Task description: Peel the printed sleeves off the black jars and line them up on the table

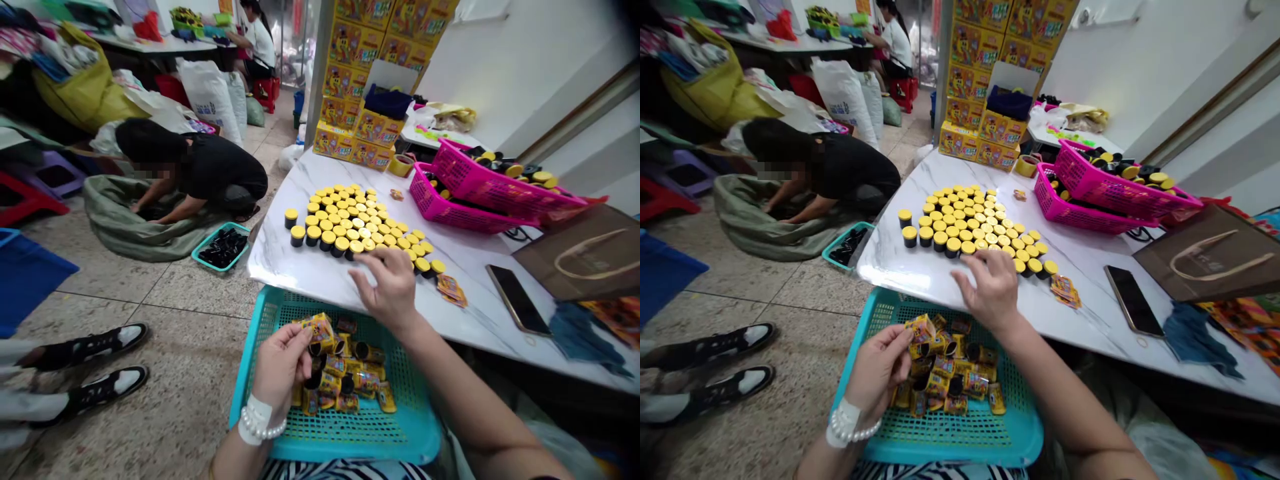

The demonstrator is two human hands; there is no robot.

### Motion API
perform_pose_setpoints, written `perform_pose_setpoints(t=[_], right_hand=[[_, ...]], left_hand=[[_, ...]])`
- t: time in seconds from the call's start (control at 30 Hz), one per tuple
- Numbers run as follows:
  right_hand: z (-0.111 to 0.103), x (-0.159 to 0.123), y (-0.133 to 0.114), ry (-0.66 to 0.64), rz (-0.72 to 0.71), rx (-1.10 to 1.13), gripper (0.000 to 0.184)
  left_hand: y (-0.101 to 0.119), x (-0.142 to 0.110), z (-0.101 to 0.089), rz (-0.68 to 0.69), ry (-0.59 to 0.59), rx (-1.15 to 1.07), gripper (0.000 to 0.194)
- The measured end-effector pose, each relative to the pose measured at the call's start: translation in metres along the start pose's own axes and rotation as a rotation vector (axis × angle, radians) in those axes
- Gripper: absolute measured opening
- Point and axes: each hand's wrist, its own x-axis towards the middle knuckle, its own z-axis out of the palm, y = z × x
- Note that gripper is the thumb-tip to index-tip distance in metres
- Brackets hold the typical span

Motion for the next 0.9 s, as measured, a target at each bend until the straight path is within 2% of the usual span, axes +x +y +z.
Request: perform_pose_setpoints(t=[0.07, 0.13, 0.3, 0.4, 0.43, 0.5, 0.57, 0.67, 0.77, 0.9], right_hand=[[0.005, 0.016, 0.014, -0.015, -0.027, -0.194, 0.024], [0.012, 0.021, 0.02, -0.056, -0.066, -0.283, 0.019], [0.022, 0.007, 0.019, -0.071, -0.122, -0.257, 0.008], [0.017, -0.002, 0.015, -0.032, -0.05, -0.063, 0.005], [0.013, -0.004, 0.012, -0.001, 0.023, 0.048, 0.006], [0.001, -0.007, 0.003, 0.032, 0.224, 0.359, 0.024], [-0.011, -0.011, -0.007, -0.041, 0.425, 0.727, 0.034], [-0.019, -0.017, -0.019, -0.226, 0.607, 1.133, 0.027], [-0.018, -0.023, -0.025, -0.329, 0.69, 1.243, 0.026], [-0.016, -0.027, -0.026, -0.338, 0.676, 1.09, 0.024]], left_hand=[[0.003, 0.003, -0.001, -0.096, -0.058, -0.084, 0.044], [0.008, 0.006, -0.001, -0.139, -0.109, -0.157, 0.043], [0.019, 0.014, 0.001, -0.151, -0.161, -0.297, 0.037], [0.021, 0.02, 0.003, -0.157, -0.148, -0.325, 0.03], [0.02, 0.023, 0.004, -0.164, -0.145, -0.323, 0.027], [0.019, 0.026, 0.006, -0.177, -0.15, -0.329, 0.023], [0.018, 0.028, 0.008, -0.178, -0.169, -0.368, 0.021], [0.018, 0.03, 0.012, -0.197, -0.205, -0.465, 0.021], [0.019, 0.029, 0.015, -0.244, -0.229, -0.547, 0.021], [0.02, 0.028, 0.015, -0.278, -0.26, -0.612, 0.017]])
